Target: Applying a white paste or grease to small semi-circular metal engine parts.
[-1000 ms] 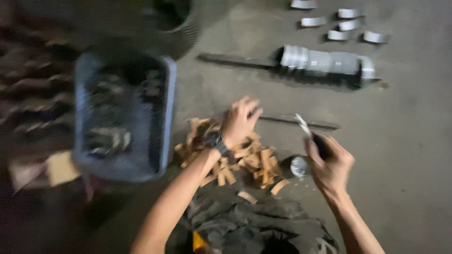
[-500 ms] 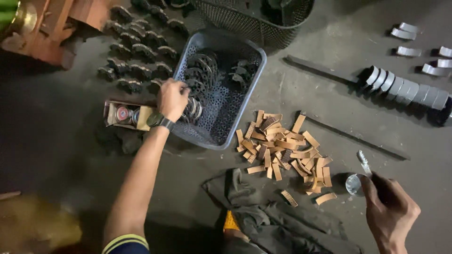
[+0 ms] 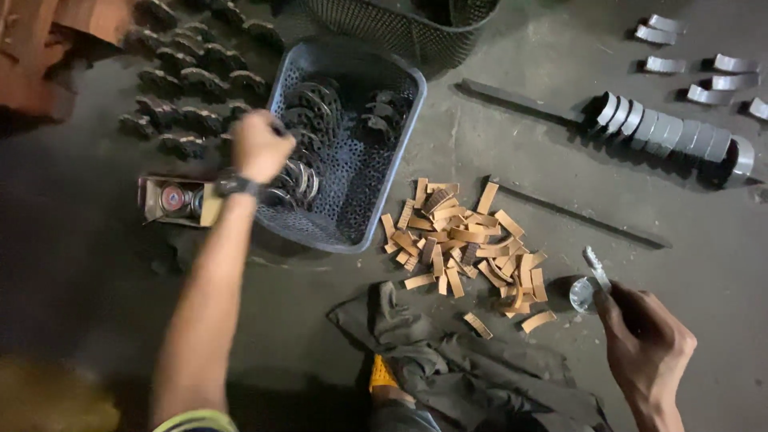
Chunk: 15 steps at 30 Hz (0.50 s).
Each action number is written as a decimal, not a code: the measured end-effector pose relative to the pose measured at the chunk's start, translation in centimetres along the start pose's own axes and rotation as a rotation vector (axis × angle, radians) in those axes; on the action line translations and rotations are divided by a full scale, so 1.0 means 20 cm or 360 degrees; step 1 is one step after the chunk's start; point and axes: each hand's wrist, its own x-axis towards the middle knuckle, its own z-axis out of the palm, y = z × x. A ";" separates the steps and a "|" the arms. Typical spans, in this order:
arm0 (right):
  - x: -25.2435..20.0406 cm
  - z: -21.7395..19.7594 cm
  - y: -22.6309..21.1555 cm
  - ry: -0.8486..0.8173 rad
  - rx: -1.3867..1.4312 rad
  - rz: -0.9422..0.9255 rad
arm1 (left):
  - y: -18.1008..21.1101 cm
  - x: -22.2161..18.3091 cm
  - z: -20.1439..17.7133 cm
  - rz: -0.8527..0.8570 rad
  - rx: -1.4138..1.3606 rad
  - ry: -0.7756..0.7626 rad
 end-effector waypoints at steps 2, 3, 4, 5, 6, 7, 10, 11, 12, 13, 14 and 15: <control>0.01 -0.03 0.00 -0.0049 0.0041 -0.0038 | 0.02 -0.09 -0.26 -0.0355 -0.1767 -0.0124; 0.01 -0.03 -0.02 -0.0045 0.0034 -0.0029 | 0.04 -0.18 -0.29 -0.0351 -0.1770 -0.0136; 0.01 -0.03 -0.04 0.0010 0.0020 -0.0060 | 0.05 -0.27 -0.32 -0.0355 -0.2169 -0.0237; 0.02 -0.04 -0.05 0.0065 0.0006 -0.0092 | 0.07 -0.36 -0.35 -0.0357 -0.2567 -0.0343; 0.03 -0.06 -0.11 0.0092 -0.0013 -0.0067 | 0.15 -0.45 -0.29 -0.0334 -0.2576 -0.0382; 0.06 -0.09 -0.17 0.0098 0.0023 -0.0173 | 0.24 -0.55 -0.23 -0.0320 -0.2822 -0.0471; 0.09 -0.17 -0.19 0.0158 -0.0070 -0.0353 | 0.63 -0.78 0.05 -0.0318 -0.3118 -0.0652; 0.10 -0.19 -0.19 0.0167 -0.0157 -0.0484 | 0.77 -0.87 0.13 -0.0347 -0.3161 -0.0644; 0.10 -0.24 -0.19 0.0200 -0.0182 -0.0457 | 0.92 -0.91 0.12 -0.0318 -0.3167 -0.0694; 0.10 -0.28 -0.19 0.0172 -0.0230 -0.0464 | 1.07 -0.95 0.09 -0.0166 -0.2975 -0.0762; 0.10 -0.32 -0.20 0.0140 -0.0276 -0.0473 | 1.21 -1.00 0.06 -0.0016 -0.2782 -0.0816; 0.09 -0.37 -0.21 0.0170 -0.0299 -0.0448 | 1.29 -1.04 0.06 0.0016 -0.2788 -0.0856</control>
